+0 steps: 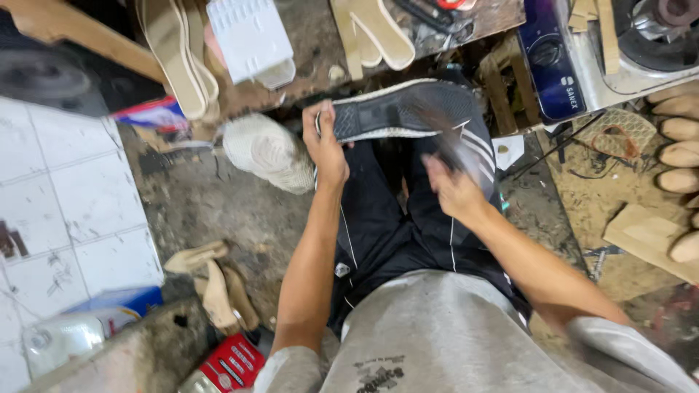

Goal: The person sits on the workshop floor assembling woven slip-on shoes. They press a black rubber sole onto a woven shoe upper, tap and press the sole edges with a curved shoemaker's hammer, insert a wooden shoe last and an insole into the shoe, work the upper over the last, and place finished shoes onto a shelf.

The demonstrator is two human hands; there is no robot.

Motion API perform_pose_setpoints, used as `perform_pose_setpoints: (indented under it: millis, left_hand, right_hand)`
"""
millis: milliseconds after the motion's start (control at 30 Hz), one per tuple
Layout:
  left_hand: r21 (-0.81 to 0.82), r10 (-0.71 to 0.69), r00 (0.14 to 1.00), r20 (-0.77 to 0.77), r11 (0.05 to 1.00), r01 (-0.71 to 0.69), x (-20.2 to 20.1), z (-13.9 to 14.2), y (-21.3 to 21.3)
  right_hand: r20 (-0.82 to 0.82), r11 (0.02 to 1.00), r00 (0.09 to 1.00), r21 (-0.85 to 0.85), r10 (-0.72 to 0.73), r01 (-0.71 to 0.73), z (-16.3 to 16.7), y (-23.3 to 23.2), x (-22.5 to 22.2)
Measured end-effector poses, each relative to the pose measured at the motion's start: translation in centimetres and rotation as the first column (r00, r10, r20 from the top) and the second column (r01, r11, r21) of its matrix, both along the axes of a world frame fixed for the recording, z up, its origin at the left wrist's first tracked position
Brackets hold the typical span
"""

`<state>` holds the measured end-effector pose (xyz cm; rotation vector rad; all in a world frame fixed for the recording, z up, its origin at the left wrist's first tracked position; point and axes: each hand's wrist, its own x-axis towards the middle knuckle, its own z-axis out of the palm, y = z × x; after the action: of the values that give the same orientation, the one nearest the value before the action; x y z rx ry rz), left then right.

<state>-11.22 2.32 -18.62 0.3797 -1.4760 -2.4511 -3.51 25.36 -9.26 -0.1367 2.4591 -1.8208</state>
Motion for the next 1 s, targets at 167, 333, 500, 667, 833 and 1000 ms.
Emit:
perform_pose_setpoints:
  millis: [167, 333, 500, 667, 833, 1000]
  left_hand:
    - [0.030, -0.038, 0.998, -0.056, 0.999, 0.040, 0.2, -0.2, -0.1]
    - [0.016, 0.011, 1.000, 0.008, 1.000, -0.011, 0.0, -1.0, -0.1]
    - [0.000, -0.027, 0.998, -0.056, 1.000, 0.027, 0.0, -1.3, 0.0]
    - [0.008, -0.006, 1.000, -0.019, 1.000, 0.006, 0.0, -1.1, -0.3]
    - [-0.024, -0.038, 0.998, -0.047, 0.999, 0.037, -0.1, -0.5, -0.2]
    - [-0.166, -0.113, 0.993, -0.027, 0.980, 0.107, 0.2, 2.6, -0.5]
  right_hand:
    - [-0.134, 0.958, 0.983, -0.274, -0.124, 0.084, -0.3, 0.7, 0.4]
    - [-0.153, 0.936, 0.962, -0.306, -0.226, 0.172, -0.4, 1.4, 0.9]
    - [-0.088, 0.901, 0.947, -0.345, -0.309, 0.262, -1.1, 2.8, 0.9]
    - [-0.006, 0.891, 0.928, -0.281, -0.372, 0.356, -1.9, 4.5, 0.6]
    - [-0.064, 0.779, 0.875, -0.491, -0.480, 0.391, -2.8, 5.9, 1.7]
    - [0.232, 0.882, 0.893, -0.190, -0.386, 0.431, -2.6, 5.6, 1.3]
